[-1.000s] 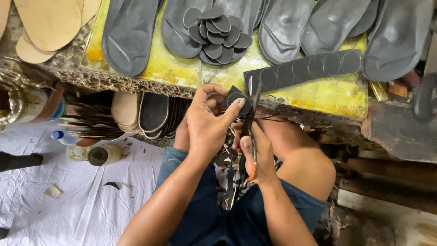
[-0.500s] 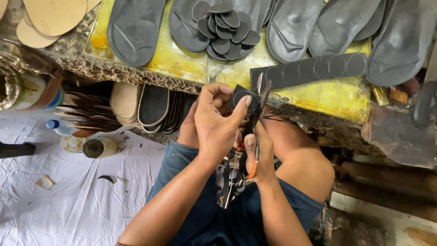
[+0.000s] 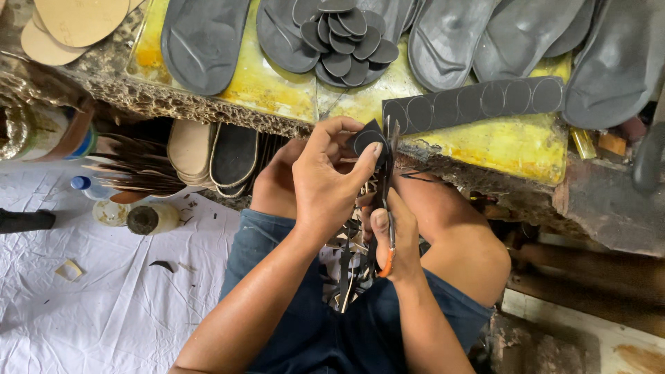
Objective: The person uses shears to cut circular shapes from a strip of black rubber material. The cut circles are placed on the workbench next to existing piles of rubber circles and shoe soles.
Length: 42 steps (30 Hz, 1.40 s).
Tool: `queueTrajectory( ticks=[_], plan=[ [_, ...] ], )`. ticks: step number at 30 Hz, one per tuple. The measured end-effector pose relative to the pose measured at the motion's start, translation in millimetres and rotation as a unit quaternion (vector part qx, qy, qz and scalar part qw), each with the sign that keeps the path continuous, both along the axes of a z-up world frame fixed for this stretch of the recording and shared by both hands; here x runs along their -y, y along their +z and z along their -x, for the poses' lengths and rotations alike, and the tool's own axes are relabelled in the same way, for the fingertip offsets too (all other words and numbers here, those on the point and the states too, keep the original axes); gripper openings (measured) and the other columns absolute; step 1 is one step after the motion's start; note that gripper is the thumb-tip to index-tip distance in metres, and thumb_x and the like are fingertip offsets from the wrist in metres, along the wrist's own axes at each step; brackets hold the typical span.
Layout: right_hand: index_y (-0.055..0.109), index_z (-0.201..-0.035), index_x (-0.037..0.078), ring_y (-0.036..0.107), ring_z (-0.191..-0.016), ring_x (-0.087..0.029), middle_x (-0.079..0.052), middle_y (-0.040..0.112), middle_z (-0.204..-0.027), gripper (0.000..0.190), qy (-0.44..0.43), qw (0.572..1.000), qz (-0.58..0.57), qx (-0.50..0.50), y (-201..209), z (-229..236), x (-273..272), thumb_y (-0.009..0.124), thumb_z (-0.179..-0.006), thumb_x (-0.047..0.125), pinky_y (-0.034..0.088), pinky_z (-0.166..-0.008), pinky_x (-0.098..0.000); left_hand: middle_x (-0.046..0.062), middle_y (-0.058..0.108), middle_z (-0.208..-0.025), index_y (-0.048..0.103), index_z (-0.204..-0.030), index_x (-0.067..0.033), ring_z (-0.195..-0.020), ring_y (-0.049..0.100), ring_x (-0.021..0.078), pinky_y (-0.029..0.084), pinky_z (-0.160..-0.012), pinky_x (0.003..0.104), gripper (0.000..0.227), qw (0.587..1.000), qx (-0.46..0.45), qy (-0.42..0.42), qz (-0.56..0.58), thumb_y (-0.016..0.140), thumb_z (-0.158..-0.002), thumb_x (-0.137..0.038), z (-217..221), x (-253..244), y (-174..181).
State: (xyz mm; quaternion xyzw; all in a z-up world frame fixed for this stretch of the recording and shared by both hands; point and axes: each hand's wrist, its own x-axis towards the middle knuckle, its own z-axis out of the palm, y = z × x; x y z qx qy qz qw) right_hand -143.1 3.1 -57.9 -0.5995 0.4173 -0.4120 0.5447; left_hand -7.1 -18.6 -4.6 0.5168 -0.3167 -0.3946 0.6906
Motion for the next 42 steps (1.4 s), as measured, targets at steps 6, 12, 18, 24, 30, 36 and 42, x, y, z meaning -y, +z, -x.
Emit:
queueTrajectory(
  ticks=[6,12,18,24,30,36,42],
  plan=[
    [0.067,-0.109,-0.003,0.068,-0.057,-0.025,-0.011,0.059,-0.063,0.052,-0.006,1.000,-0.014,0.000,0,2,-2,0.059,-0.099,0.048,0.057,-0.056,-0.0321,0.016,0.075,-0.093,0.064,-0.116,-0.0067,-0.080,0.073,0.0144,0.064,-0.066,0.027,0.034,1.000,0.019,-0.023,0.006,0.082,-0.088,-0.012,1,0,-5],
    [0.044,-0.100,-0.025,0.041,-0.072,-0.002,-0.003,0.043,-0.074,0.036,0.132,0.979,0.066,-0.141,43,1,-2,0.031,-0.115,0.005,0.042,-0.069,-0.0054,0.017,0.075,-0.094,0.062,-0.116,-0.0054,-0.079,0.072,0.0148,0.064,-0.067,0.027,0.034,1.000,0.001,-0.012,-0.003,0.081,-0.088,-0.010,4,1,-7],
    [0.066,-0.102,-0.004,0.059,-0.052,-0.018,-0.008,0.053,-0.062,0.072,-0.003,0.999,-0.042,0.010,5,8,-2,0.061,-0.090,0.067,0.052,-0.046,-0.0285,0.016,0.075,-0.092,0.064,-0.116,-0.0037,-0.080,0.072,0.0136,0.065,-0.069,0.027,0.034,1.000,0.002,-0.028,0.004,0.081,-0.087,-0.009,-2,0,-2],
    [0.065,-0.105,-0.005,0.056,-0.057,-0.019,-0.008,0.049,-0.063,0.065,-0.021,0.996,-0.089,0.023,10,5,-2,0.063,-0.092,0.058,0.050,-0.050,-0.0311,0.015,0.076,-0.093,0.066,-0.117,-0.0057,-0.080,0.073,0.0132,0.065,-0.070,0.026,0.033,0.999,0.029,-0.042,0.012,0.081,-0.087,-0.008,-8,0,-3],
    [0.067,-0.103,-0.002,0.058,-0.059,-0.017,-0.007,0.053,-0.063,0.071,0.009,0.999,-0.050,-0.007,1,10,-3,0.060,-0.090,0.067,0.051,-0.048,-0.0280,0.016,0.075,-0.091,0.066,-0.118,-0.0059,-0.080,0.072,0.0145,0.065,-0.072,0.028,0.034,0.998,0.038,-0.054,0.023,0.080,-0.087,-0.008,-15,0,-6],
    [0.070,-0.097,0.001,0.057,-0.054,-0.015,-0.006,0.054,-0.059,0.063,0.000,1.000,-0.013,-0.001,-3,10,-7,0.061,-0.093,0.063,0.048,-0.049,-0.0267,0.015,0.075,-0.089,0.069,-0.117,-0.0070,-0.080,0.072,0.0126,0.065,-0.073,0.027,0.032,0.995,0.057,-0.074,0.030,0.080,-0.087,-0.006,-22,3,-9],
    [0.069,-0.092,-0.001,0.052,-0.050,-0.013,-0.006,0.050,-0.056,0.060,-0.008,0.999,-0.025,0.032,-8,7,-10,0.063,-0.095,0.059,0.044,-0.046,-0.0263,0.012,0.074,-0.092,0.072,-0.119,-0.0063,-0.082,0.071,0.0128,0.065,-0.075,0.028,0.033,0.995,0.048,-0.078,0.043,0.080,-0.087,-0.006,-20,1,-5]
  ],
)
